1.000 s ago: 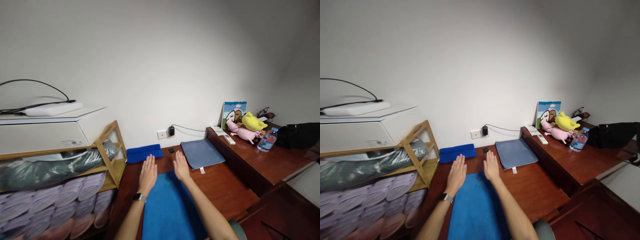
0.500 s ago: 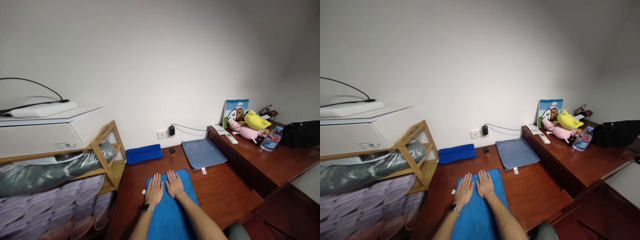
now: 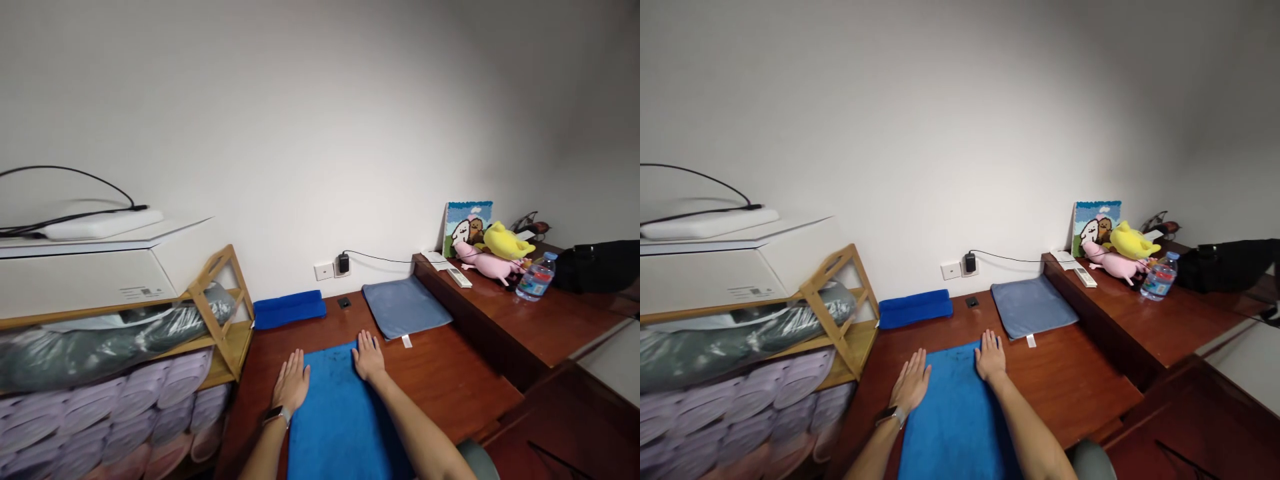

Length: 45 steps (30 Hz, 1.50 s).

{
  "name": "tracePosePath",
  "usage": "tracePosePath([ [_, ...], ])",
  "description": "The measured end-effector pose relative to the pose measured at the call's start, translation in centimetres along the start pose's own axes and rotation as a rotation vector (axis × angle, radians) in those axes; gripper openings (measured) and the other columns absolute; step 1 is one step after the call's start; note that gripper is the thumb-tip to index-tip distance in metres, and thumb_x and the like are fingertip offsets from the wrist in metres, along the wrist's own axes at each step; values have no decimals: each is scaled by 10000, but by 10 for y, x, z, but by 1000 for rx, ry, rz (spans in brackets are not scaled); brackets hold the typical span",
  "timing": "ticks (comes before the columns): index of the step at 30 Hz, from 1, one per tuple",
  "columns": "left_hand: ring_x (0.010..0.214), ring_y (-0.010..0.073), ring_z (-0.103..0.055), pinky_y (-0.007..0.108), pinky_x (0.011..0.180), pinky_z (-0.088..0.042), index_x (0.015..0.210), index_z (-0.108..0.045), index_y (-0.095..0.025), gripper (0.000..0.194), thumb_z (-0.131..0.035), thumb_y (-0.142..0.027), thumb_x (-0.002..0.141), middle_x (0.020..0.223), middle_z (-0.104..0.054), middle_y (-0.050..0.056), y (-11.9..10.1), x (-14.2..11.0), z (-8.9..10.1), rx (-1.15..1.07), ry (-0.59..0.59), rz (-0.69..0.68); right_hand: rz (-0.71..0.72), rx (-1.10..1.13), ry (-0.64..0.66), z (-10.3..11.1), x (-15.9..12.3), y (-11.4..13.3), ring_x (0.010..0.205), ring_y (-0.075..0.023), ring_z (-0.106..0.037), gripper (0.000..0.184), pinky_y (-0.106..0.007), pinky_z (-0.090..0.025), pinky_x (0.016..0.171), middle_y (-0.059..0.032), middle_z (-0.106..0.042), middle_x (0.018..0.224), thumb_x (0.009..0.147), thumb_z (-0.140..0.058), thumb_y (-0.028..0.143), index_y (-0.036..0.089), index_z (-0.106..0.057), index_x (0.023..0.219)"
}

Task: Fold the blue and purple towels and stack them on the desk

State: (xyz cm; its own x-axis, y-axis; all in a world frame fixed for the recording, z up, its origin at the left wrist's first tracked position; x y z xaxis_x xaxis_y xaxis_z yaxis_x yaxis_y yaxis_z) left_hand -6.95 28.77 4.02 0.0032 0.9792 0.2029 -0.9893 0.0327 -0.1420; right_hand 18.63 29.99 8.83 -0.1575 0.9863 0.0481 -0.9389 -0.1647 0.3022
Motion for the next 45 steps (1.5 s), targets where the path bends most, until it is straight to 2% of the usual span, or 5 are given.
tracePosePath([
  [6, 1580, 275, -395, 516, 1301, -310, 1626, -414, -161, 663, -234, -426, 1046, 1687, -443, 134, 0, -2, -2, 3, -11, -22, 258, 129, -76, -23, -20, 106, 1637, -216, -182, 662, -426, -135, 1341, -57, -244, 1745, 1118, -197, 471, 161, -271, 1698],
  [16, 1582, 276, -389, 524, 1315, -287, 1627, -397, -123, 679, -248, -448, 1050, 1694, -419, 136, -5, 0, 12, -30, -9, -18, -26, -13, 44, -3, -16, -38, 1638, -225, -177, 634, -482, -128, 1334, -73, -224, 1748, 1111, -232, 410, 171, -256, 1698],
  [25, 1578, 264, -397, 511, 1310, -327, 1628, -403, -183, 609, -259, -355, 1062, 1687, -449, 105, -98, -65, 16, -58, -167, -240, 254, 112, -108, -19, -77, 65, 1629, -232, -221, 609, -443, -201, 1332, -57, -272, 1739, 1130, -219, 408, 181, -298, 1690],
  [38, 1546, 317, -448, 563, 1276, -363, 1568, -489, -81, 664, -269, -409, 1034, 1631, -509, 175, -37, -90, 41, -6, -129, -29, -61, 4, 10, 5, -80, -37, 1628, -265, -215, 624, -496, -188, 1324, -90, -257, 1734, 1104, -269, 374, 144, -307, 1683],
  [45, 1564, 258, -423, 495, 1284, -375, 1609, -433, -152, 598, -280, -326, 1058, 1668, -473, 118, -122, -144, 50, -11, -257, -264, 270, 74, -156, -12, -135, 53, 1625, -261, -235, 621, -463, -213, 1327, -91, -270, 1735, 1117, -311, 404, 170, -288, 1691],
])
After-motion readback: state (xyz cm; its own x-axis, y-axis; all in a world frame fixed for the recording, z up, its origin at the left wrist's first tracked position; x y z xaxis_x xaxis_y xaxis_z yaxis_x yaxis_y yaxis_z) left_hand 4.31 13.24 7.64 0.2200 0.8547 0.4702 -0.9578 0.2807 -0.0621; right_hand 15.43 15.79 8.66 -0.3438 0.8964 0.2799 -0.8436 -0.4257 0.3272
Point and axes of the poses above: each hand's wrist, its own x-axis towards the middle knuckle, its own z-axis out of the back of the hand, y = z × x, the point moved 10 cm from there along x, towards the middle knuckle
